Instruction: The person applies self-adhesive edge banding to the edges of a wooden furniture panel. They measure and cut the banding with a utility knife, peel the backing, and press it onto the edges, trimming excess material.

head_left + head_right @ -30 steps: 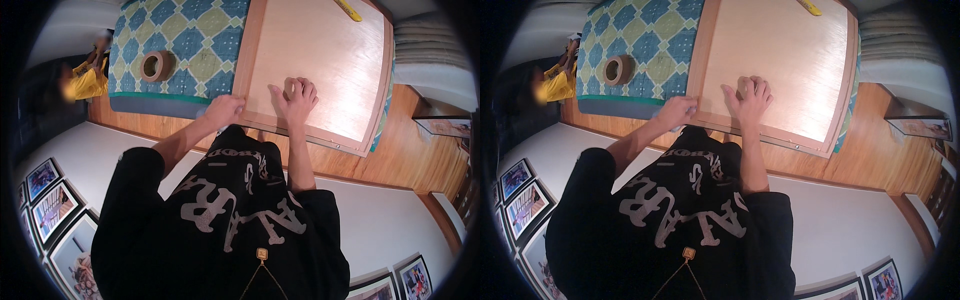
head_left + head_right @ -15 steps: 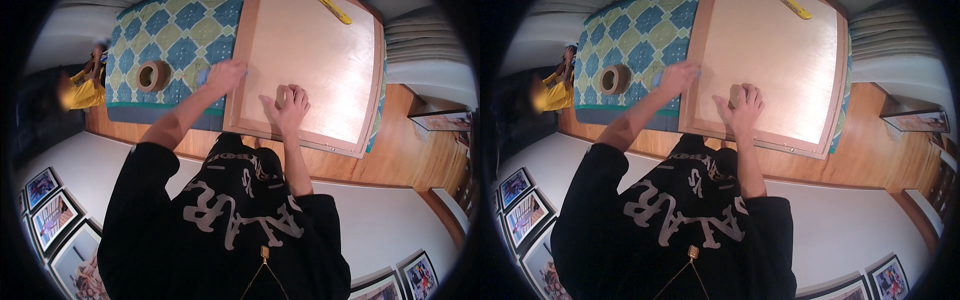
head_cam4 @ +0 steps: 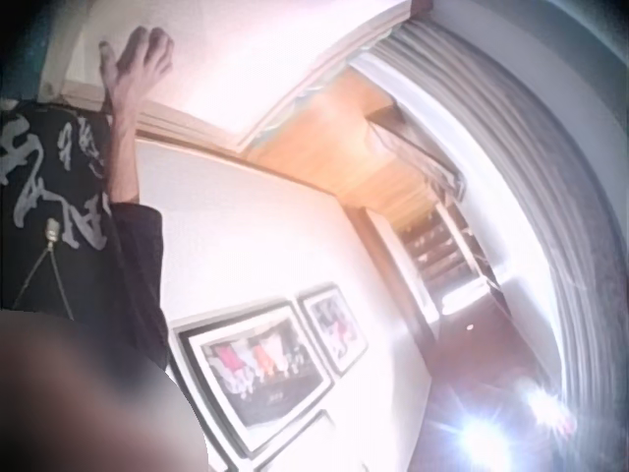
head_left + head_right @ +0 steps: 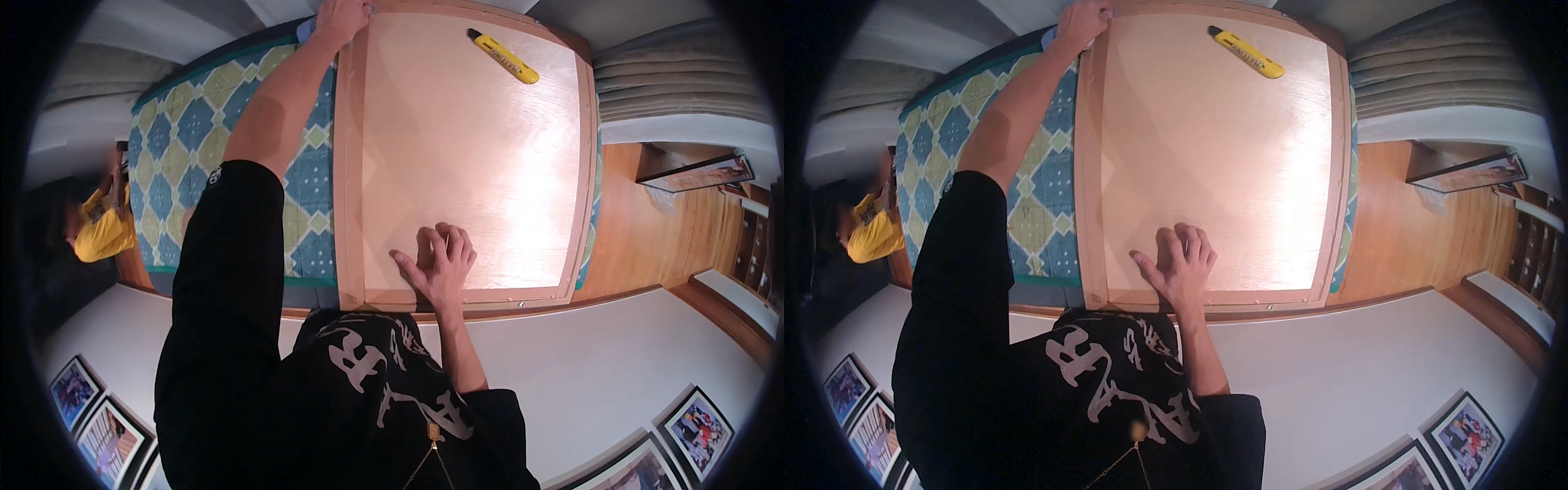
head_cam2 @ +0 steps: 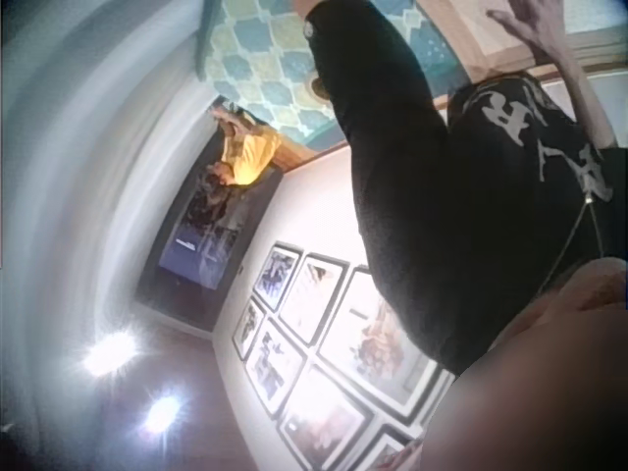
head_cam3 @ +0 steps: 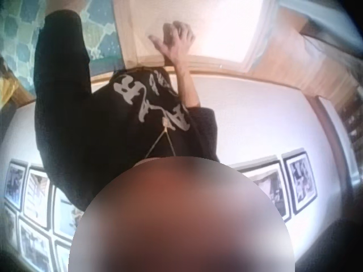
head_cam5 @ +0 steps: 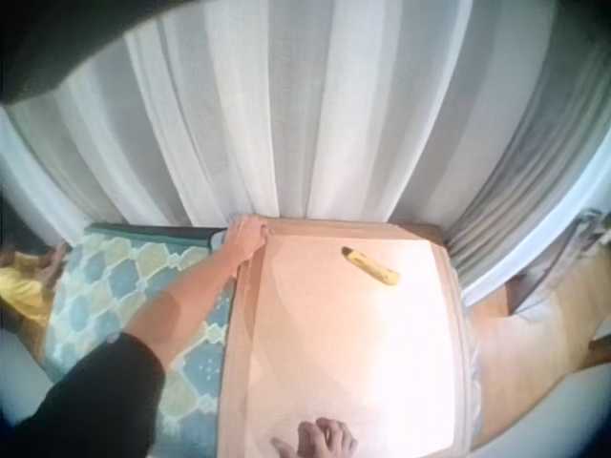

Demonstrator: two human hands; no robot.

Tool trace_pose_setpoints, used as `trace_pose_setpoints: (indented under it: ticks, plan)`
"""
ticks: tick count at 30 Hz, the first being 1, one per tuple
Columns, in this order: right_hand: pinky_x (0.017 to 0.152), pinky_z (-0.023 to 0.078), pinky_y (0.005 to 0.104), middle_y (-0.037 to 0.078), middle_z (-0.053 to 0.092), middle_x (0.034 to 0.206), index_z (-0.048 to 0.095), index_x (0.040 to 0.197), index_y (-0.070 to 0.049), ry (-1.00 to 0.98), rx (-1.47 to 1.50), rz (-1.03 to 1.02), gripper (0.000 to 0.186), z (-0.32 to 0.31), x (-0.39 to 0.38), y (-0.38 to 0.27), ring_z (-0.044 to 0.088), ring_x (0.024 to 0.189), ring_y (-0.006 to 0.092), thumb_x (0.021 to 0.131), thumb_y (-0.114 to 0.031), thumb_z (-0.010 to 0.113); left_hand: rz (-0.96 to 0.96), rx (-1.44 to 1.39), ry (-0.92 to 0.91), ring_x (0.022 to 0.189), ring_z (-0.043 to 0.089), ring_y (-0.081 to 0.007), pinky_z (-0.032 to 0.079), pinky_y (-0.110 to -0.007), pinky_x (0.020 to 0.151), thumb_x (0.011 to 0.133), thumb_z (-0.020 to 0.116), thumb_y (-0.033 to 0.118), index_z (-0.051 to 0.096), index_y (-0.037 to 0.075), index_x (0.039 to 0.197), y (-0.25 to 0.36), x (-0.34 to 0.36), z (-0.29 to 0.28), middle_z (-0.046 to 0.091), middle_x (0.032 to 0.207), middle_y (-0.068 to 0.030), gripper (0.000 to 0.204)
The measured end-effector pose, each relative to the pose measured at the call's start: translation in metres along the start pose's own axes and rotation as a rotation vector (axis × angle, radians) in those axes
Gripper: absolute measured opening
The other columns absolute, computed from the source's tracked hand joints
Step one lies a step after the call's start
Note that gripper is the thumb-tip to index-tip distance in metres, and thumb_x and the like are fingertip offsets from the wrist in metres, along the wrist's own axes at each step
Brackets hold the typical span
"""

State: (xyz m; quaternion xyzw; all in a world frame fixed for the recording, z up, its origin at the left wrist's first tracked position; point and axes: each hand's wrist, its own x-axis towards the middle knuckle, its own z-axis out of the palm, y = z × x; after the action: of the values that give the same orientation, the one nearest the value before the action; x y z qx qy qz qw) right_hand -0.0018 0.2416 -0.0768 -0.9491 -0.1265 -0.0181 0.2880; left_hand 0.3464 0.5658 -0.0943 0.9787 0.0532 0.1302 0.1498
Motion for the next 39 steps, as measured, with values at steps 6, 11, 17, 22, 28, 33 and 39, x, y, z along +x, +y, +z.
trace_pose_setpoints:
  ticks: [6,11,17,22,28,33,39]
  plan:
    - [0.093,0.035,0.0451,0.008,0.055,0.118,0.063,0.112,-0.016,0.01,-0.004,-0.003,0.057,0.001,0.004,-0.003,0.049,0.117,0.0298,0.074,-0.056,0.076,0.059,0.001,-0.047,0.092,0.066,-0.042,0.054,-0.052,0.078,0.088,0.058,0.024,0.072,0.008,0.088,-0.009,0.005,-0.005,0.069,0.092,-0.0222,0.021]
    - [0.094,0.034,0.0454,0.008,0.054,0.115,0.064,0.109,-0.015,0.036,-0.011,-0.014,0.054,0.003,0.007,0.0,0.049,0.116,0.0299,0.075,-0.056,0.075,0.226,0.054,-0.163,0.083,0.068,-0.0355,0.055,-0.045,0.073,0.087,0.062,0.03,0.073,0.018,0.097,0.012,-0.112,-0.023,0.071,0.089,-0.0132,0.019]
    - [0.093,0.032,0.0448,0.007,0.054,0.115,0.063,0.105,-0.015,0.114,0.049,-0.085,0.047,0.011,0.003,0.012,0.049,0.115,0.0286,0.076,-0.05,0.076,0.036,-0.277,-0.239,0.077,0.068,-0.0333,0.055,-0.042,0.065,0.088,0.066,0.021,0.071,0.01,0.097,0.074,-0.357,-0.082,0.07,0.091,-0.0112,0.015]
    - [0.093,0.032,0.0449,0.007,0.054,0.115,0.063,0.106,-0.015,0.135,0.121,-0.115,0.045,0.016,-0.001,0.019,0.048,0.115,0.0287,0.078,-0.048,0.075,-0.172,-0.295,-0.231,0.074,0.067,-0.0338,0.055,-0.039,0.063,0.084,0.071,0.012,0.07,0.006,0.095,0.125,-0.465,-0.111,0.068,0.086,-0.0114,0.012]
    - [0.094,0.031,0.045,0.007,0.055,0.114,0.066,0.105,-0.014,0.146,0.185,-0.125,0.043,0.02,-0.003,0.019,0.047,0.114,0.0278,0.08,-0.049,0.073,-0.242,-0.241,-0.281,0.074,0.068,-0.0341,0.054,-0.042,0.064,0.081,0.072,0.017,0.07,0.006,0.086,0.138,-0.48,-0.123,0.069,0.084,-0.0118,0.012]
    - [0.094,0.037,0.0437,0.009,0.06,0.109,0.067,0.103,-0.01,0.147,0.371,-0.073,0.037,0.009,0.004,0.022,0.051,0.112,0.0283,0.084,-0.042,0.072,-0.193,-0.279,-0.616,0.075,0.07,-0.0307,0.053,-0.038,0.068,0.079,0.075,0.028,0.074,0.007,0.088,0.092,-0.391,-0.141,0.071,0.08,-0.0137,0.023]
    - [0.09,0.046,0.0354,0.013,0.065,0.103,0.066,0.105,0.0,0.336,0.567,0.211,0.028,-0.036,-0.027,0.033,0.06,0.101,0.0248,0.09,-0.023,0.071,0.168,-0.202,-0.127,0.101,0.065,-0.0319,0.052,-0.04,0.085,0.086,0.068,0.041,0.072,0.016,0.111,0.102,-0.229,-0.103,0.071,0.106,-0.0116,0.036]
